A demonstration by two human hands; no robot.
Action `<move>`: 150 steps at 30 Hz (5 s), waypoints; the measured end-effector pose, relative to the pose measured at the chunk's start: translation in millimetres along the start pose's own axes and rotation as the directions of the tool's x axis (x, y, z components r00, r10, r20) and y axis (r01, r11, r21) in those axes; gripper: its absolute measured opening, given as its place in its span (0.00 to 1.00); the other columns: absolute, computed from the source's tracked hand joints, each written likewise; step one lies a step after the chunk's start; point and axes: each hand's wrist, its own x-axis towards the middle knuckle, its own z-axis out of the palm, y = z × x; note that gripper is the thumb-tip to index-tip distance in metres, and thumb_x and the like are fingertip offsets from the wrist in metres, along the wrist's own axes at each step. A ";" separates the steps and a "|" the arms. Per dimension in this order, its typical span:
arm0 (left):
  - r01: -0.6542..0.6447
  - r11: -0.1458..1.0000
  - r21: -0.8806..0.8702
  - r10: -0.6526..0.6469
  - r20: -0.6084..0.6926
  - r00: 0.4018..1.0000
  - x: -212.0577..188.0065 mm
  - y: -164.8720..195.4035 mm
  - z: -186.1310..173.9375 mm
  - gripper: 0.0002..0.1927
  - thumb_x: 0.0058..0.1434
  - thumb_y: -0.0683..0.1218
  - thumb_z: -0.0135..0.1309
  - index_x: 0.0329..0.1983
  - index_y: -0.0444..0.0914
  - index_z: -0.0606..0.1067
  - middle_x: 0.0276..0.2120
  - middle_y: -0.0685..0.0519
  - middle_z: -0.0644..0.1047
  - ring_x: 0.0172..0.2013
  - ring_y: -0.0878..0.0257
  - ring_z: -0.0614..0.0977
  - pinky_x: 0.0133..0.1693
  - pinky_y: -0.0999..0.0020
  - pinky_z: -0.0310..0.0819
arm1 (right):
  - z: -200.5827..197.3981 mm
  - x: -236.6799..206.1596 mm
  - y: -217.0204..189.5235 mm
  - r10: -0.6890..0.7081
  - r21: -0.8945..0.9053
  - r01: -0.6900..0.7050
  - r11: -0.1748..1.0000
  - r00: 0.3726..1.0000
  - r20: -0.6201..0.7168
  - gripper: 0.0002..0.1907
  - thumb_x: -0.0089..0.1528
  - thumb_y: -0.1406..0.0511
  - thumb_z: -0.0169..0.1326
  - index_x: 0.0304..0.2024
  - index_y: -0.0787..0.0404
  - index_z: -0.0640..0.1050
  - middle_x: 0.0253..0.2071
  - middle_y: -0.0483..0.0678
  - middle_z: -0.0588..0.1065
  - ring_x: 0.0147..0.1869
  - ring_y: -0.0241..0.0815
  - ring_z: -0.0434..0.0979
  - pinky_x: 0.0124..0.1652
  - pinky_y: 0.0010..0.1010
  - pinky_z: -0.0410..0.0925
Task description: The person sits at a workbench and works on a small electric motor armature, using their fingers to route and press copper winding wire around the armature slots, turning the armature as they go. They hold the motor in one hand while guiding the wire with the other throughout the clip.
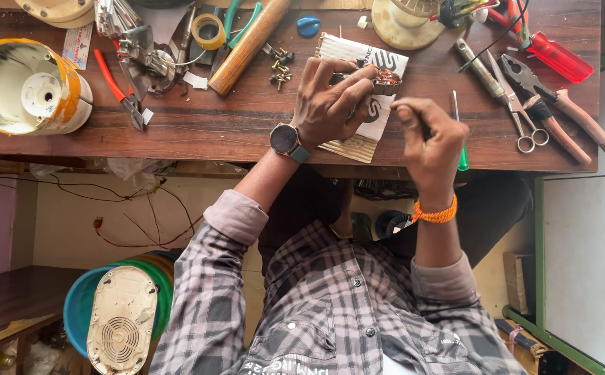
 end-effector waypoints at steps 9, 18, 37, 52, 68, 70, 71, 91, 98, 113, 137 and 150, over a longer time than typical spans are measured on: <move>0.033 0.998 -0.055 -0.034 -0.022 0.999 2.9 0.6 -7.4 0.21 0.67 0.46 0.60 0.58 0.45 0.65 0.53 0.59 0.80 0.49 0.58 0.77 0.49 0.59 0.68 | 10.2 32.1 -21.1 -0.053 -0.026 0.054 0.998 0.998 0.045 0.07 0.73 0.67 0.59 0.48 0.67 0.82 0.33 0.46 0.78 0.33 0.29 0.71 0.33 0.23 0.63; 0.038 0.995 -0.096 -0.045 -0.069 0.997 -4.3 -7.1 -2.5 0.30 0.66 0.52 0.63 0.66 0.48 0.62 0.54 0.61 0.80 0.46 0.60 0.76 0.48 0.61 0.69 | 14.8 35.6 -35.5 -0.014 0.014 0.012 1.000 0.987 0.157 0.05 0.70 0.71 0.59 0.47 0.67 0.83 0.36 0.48 0.81 0.37 0.30 0.75 0.37 0.22 0.67; 0.077 0.988 -0.134 -0.064 0.096 0.993 10.0 -9.7 -7.8 0.31 0.60 0.60 0.67 0.64 0.51 0.72 0.43 0.63 0.78 0.40 0.60 0.71 0.49 0.61 0.68 | 29.4 68.6 21.9 0.123 0.138 -0.135 0.981 0.988 0.097 0.04 0.68 0.71 0.61 0.44 0.68 0.83 0.35 0.44 0.80 0.36 0.27 0.74 0.36 0.20 0.67; 0.258 0.932 -0.253 -0.119 0.459 0.881 38.2 -29.1 -30.7 0.28 0.55 0.52 0.69 0.59 0.50 0.77 0.45 0.52 0.71 0.48 0.54 0.74 0.49 0.57 0.72 | 4.2 29.6 31.5 0.193 0.211 -0.212 0.954 0.975 0.108 0.05 0.64 0.70 0.66 0.41 0.64 0.82 0.28 0.37 0.75 0.28 0.21 0.64 0.27 0.17 0.57; 0.271 0.908 -0.321 -0.052 0.554 0.831 47.2 -32.3 -34.5 0.29 0.58 0.48 0.68 0.63 0.47 0.73 0.52 0.54 0.73 0.53 0.54 0.74 0.55 0.55 0.71 | 23.9 14.0 44.4 0.034 0.216 -0.032 0.976 0.999 -0.007 0.04 0.64 0.75 0.64 0.40 0.65 0.82 0.31 0.43 0.80 0.29 0.23 0.70 0.27 0.17 0.60; 0.272 0.899 -0.345 -0.042 0.549 0.835 48.3 -33.3 -36.0 0.30 0.57 0.47 0.68 0.62 0.46 0.72 0.53 0.54 0.73 0.54 0.54 0.74 0.57 0.54 0.70 | 26.9 13.4 43.0 -0.003 0.224 0.000 0.975 1.000 0.013 0.03 0.65 0.75 0.63 0.41 0.66 0.82 0.33 0.45 0.81 0.31 0.24 0.74 0.29 0.18 0.64; 0.280 0.894 -0.349 -0.041 0.559 0.828 48.8 -33.8 -35.9 0.30 0.56 0.47 0.69 0.62 0.45 0.72 0.53 0.54 0.73 0.54 0.54 0.74 0.57 0.55 0.69 | 28.2 13.2 42.2 -0.021 0.228 0.015 0.974 1.000 0.024 0.03 0.65 0.76 0.62 0.41 0.66 0.82 0.34 0.46 0.81 0.33 0.25 0.76 0.31 0.18 0.67; -0.054 0.996 0.068 0.050 0.066 0.997 -1.5 -10.0 -3.3 0.29 0.69 0.60 0.63 0.64 0.45 0.66 0.52 0.53 0.74 0.48 0.58 0.73 0.45 0.58 0.67 | 19.6 -19.3 25.1 -0.052 0.155 0.047 0.987 0.998 0.031 0.05 0.63 0.75 0.63 0.41 0.67 0.82 0.37 0.50 0.82 0.39 0.33 0.82 0.37 0.22 0.73; -0.007 0.999 0.036 0.007 0.007 1.000 1.5 -8.7 -3.4 0.20 0.65 0.53 0.62 0.54 0.44 0.69 0.48 0.55 0.78 0.43 0.60 0.73 0.43 0.60 0.67 | 12.7 -3.2 19.5 -0.037 0.067 0.038 0.997 0.999 -0.022 0.04 0.65 0.72 0.66 0.40 0.64 0.83 0.31 0.44 0.79 0.28 0.27 0.68 0.28 0.21 0.58; 0.102 0.994 -0.050 -0.100 0.044 0.994 5.5 -2.6 -15.0 0.22 0.63 0.52 0.64 0.56 0.43 0.70 0.46 0.55 0.74 0.45 0.58 0.74 0.49 0.60 0.67 | 21.9 53.5 8.4 -0.139 -0.026 0.139 0.990 0.990 0.002 0.05 0.68 0.72 0.67 0.43 0.66 0.82 0.27 0.43 0.72 0.29 0.28 0.62 0.30 0.24 0.55; 0.237 0.938 -0.254 -0.133 0.370 0.920 28.8 -26.7 -30.6 0.24 0.57 0.49 0.71 0.57 0.53 0.77 0.41 0.57 0.68 0.45 0.58 0.69 0.49 0.63 0.71 | 10.4 17.5 54.7 0.055 0.152 -0.065 0.986 0.996 0.069 0.04 0.68 0.72 0.64 0.41 0.64 0.80 0.30 0.41 0.76 0.29 0.25 0.64 0.29 0.20 0.56; -0.015 1.000 -0.022 0.019 0.201 0.979 14.2 -25.5 -11.5 0.32 0.63 0.61 0.67 0.67 0.56 0.69 0.55 0.54 0.69 0.52 0.58 0.69 0.52 0.59 0.66 | 41.0 -6.7 39.9 -0.028 0.112 0.023 0.993 0.999 0.042 0.04 0.65 0.77 0.59 0.40 0.67 0.82 0.34 0.49 0.82 0.30 0.31 0.77 0.29 0.20 0.65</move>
